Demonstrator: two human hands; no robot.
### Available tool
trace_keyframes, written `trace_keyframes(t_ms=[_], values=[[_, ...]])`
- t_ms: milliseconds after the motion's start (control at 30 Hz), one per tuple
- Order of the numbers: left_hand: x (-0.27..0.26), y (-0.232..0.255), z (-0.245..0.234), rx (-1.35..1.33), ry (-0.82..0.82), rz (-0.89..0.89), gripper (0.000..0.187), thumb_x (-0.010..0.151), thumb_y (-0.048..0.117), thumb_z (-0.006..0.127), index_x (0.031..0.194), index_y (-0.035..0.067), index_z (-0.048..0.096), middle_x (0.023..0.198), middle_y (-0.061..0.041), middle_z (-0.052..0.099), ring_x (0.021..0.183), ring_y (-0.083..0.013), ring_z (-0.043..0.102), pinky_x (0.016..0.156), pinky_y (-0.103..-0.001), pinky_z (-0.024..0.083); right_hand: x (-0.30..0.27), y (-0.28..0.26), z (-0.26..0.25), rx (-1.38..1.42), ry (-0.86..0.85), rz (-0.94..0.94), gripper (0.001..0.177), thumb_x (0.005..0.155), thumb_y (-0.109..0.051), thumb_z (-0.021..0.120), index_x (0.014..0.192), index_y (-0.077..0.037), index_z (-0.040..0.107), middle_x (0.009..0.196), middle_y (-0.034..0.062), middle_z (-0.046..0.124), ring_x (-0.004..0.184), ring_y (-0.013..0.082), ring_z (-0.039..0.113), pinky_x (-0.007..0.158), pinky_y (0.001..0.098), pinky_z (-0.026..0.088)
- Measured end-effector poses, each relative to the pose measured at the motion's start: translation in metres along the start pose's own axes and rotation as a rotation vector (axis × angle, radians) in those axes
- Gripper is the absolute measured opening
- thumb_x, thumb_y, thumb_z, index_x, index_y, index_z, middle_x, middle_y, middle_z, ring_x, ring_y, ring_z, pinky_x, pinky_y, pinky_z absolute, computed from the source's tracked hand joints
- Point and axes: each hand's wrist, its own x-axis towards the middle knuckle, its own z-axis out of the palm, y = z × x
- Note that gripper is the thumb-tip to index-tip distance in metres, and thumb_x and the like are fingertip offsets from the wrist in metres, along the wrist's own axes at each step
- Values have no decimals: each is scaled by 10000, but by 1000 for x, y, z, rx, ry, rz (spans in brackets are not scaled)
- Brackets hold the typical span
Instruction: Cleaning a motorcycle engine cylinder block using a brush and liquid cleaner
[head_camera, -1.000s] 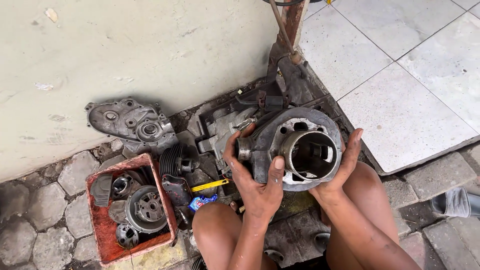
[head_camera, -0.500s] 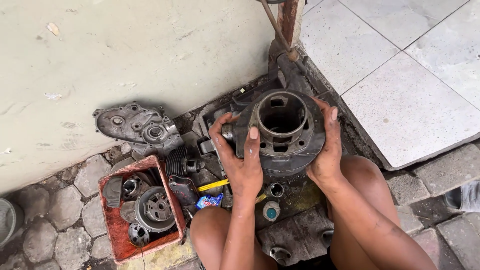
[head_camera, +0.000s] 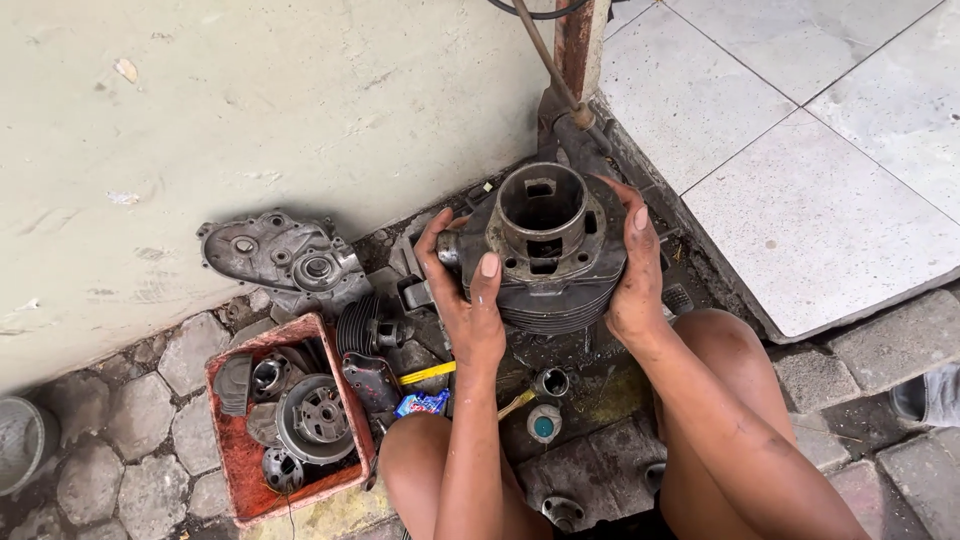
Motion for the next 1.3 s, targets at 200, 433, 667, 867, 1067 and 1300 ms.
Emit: trace_keyframes(t_ms=[200, 433, 667, 867, 1067, 1300], values=[[3, 5, -15, -16, -95, -26, 621, 996, 343, 659, 1518, 134, 396, 1501, -154, 394, 1406, -287, 346, 1187, -590, 297, 2, 3, -5, -41, -67, -17, 711, 1082, -610, 204, 1500, -78, 422, 1303, 298, 486, 1250, 525, 497, 1094, 694, 389], [15, -4, -21, 16, -150, -88, 581, 994, 316, 682, 1463, 117, 404, 1412, -157, 402, 1320, -303, 387, 1173, -576, 314, 10, -16, 19, -122, -67, -69, 661, 1114, -572, 268, 1448, -44, 483, 1240, 350, 502, 1194, 607, 491, 1055, 709, 414], [15, -7, -19, 35, -149, -51, 587, 1005, 371, 674, 1454, 111, 400, 1412, -170, 400, 1391, -324, 331, 1208, -605, 234, 10, -3, 11, -138, -80, -45, 679, 1104, -593, 217, 1482, -78, 449, 1291, 340, 488, 1236, 576, 480, 1088, 722, 382], [14, -1, -28, 57, -165, -10, 597, 1051, 446, 550, 1499, 91, 378, 1415, -199, 433, 1416, -369, 354, 1200, -619, 254, 8, 5, -4, -125, -87, -11, 702, 1073, -626, 186, 1503, -121, 417, 1369, 298, 479, 1331, 495, 467, 1085, 651, 392], [-6, -5, -54, 65, -119, -36, 573, 1087, 397, 435, 1511, 20, 352, 1406, -285, 444, 1341, -464, 445, 1128, -636, 362, -7, 20, -38, -135, -16, 33, 758, 1044, -657, 232, 1458, -49, 418, 1355, 310, 483, 1304, 499, 488, 1012, 610, 405], [-34, 21, -54, 351, -259, -103, 524, 1036, 287, 616, 1435, -4, 443, 1260, -280, 568, 1254, -511, 567, 1056, -622, 477, -36, 2, -50, -326, -210, -78, 471, 1105, -252, 471, 1472, 31, 389, 1305, 254, 532, 1169, 327, 568, 937, 463, 508]])
